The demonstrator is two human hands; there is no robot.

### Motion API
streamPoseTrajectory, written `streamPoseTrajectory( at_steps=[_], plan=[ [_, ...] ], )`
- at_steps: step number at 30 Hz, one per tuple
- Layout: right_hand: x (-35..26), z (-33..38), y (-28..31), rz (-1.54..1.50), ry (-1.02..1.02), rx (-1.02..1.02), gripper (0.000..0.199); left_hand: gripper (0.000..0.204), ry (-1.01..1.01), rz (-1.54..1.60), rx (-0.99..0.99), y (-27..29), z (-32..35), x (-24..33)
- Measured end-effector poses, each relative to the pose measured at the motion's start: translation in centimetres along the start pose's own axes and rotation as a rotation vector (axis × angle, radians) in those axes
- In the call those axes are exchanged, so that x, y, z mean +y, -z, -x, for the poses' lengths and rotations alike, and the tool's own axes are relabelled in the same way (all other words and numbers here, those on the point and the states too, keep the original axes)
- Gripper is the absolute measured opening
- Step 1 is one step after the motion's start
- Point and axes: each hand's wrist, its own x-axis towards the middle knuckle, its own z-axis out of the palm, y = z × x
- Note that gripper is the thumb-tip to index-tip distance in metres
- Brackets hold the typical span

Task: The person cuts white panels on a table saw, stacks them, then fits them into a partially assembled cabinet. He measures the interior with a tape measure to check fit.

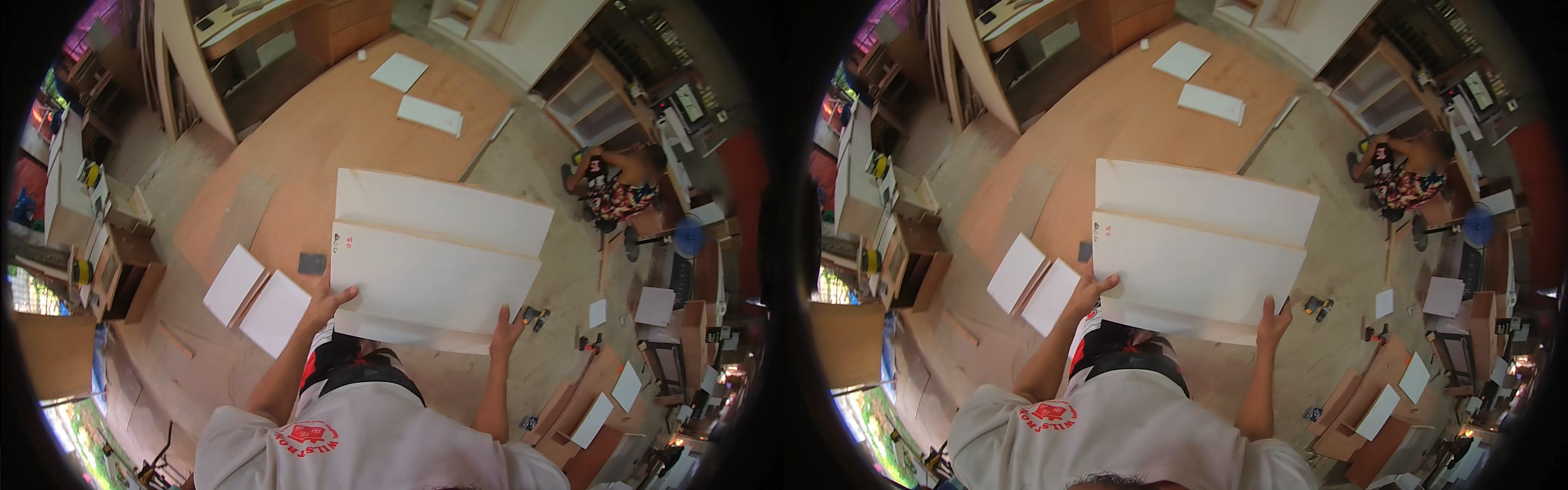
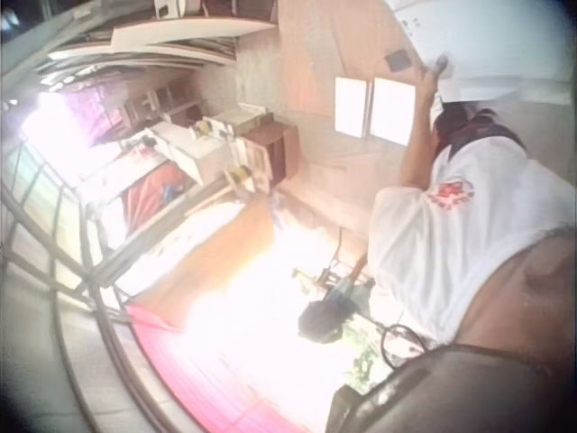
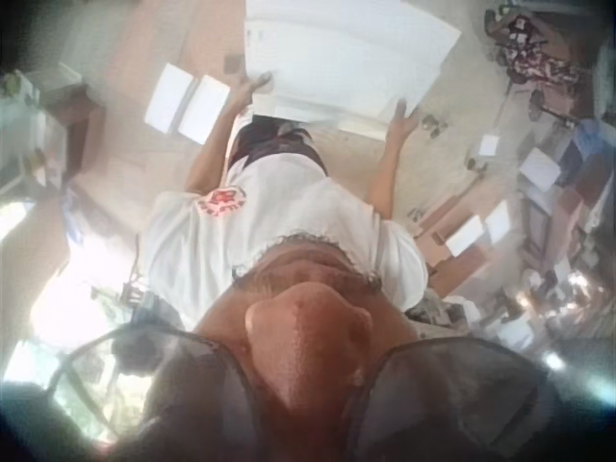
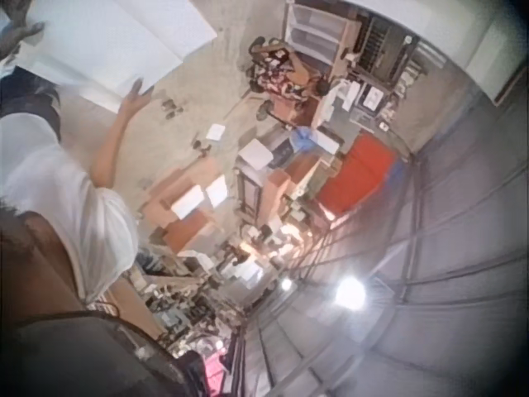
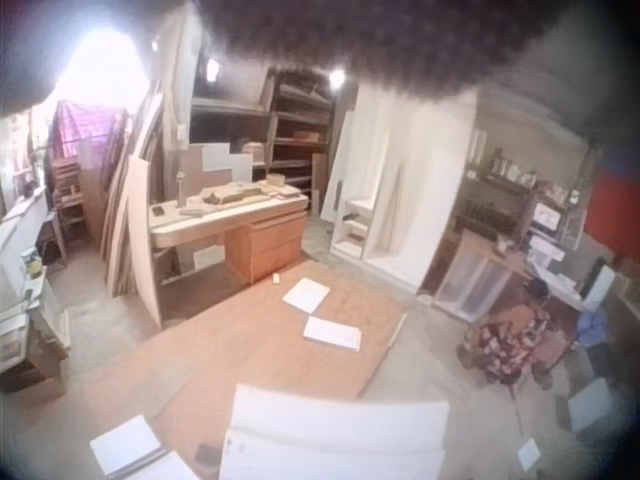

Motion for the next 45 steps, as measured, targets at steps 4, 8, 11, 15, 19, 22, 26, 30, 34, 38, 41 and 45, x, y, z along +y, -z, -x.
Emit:
streamPoseTrajectory(
  at_steps=[4,8,11,15,19,22,26,30,34,38,41,45],
  plan=[
    [-0.9,-4.4,2.0,0.03,0.063,0.04,0.065,0.078,-0.046,-0.064,-0.149,-2.0,-7.9,1.5],
    [-4.6,-10.1,-1.6,0.106,0.105,0.122,0.069,0.077,-0.003,-0.067,-0.222,-2.5,-15.7,3.0],
    [-5.6,-14.7,-3.6,0.197,0.069,0.116,0.066,0.088,-0.002,-0.147,-0.233,-2.2,-22.3,1.5],
    [-11.0,-21.1,-7.2,0.22,-0.052,0.079,0.078,0.085,0.129,-0.019,-0.291,-3.5,-27.2,11.0],
    [-15.2,-27.2,-10.4,0.202,-0.036,0.156,0.066,0.082,0.072,-0.068,-0.316,-4.2,-33.7,19.5],
    [-18.0,-33.1,-12.6,0.192,0.064,0.219,0.063,0.087,-0.051,-0.074,-0.341,-5.5,-39.2,26.1],
    [-17.6,-42.3,-16.3,0.118,0.15,0.263,0.066,0.091,-0.116,-0.105,-0.342,-8.3,-47.3,33.3],
    [-17.7,-53.4,-20.2,0.044,0.192,0.232,0.066,0.087,-0.161,-0.048,-0.303,-10.8,-55.9,37.3],
    [-19.1,-66.1,-25.6,-0.002,0.226,0.118,0.067,0.079,-0.184,-0.058,-0.203,-10.6,-65.2,39.9],
    [-23.4,-77.4,-31.8,0.001,0.301,0.01,0.066,0.075,-0.171,-0.039,-0.113,-10.0,-73.3,42.6],
    [-27.3,-84.6,-38.3,0.073,0.323,-0.077,0.063,0.076,-0.18,-0.071,-0.049,-8.0,-79.4,44.3],
    [-31.1,-93.2,-49.6,0.086,0.397,-0.205,0.06,0.082,-0.269,0.341,-0.102,-4.2,-90.5,41.6]
  ],
)
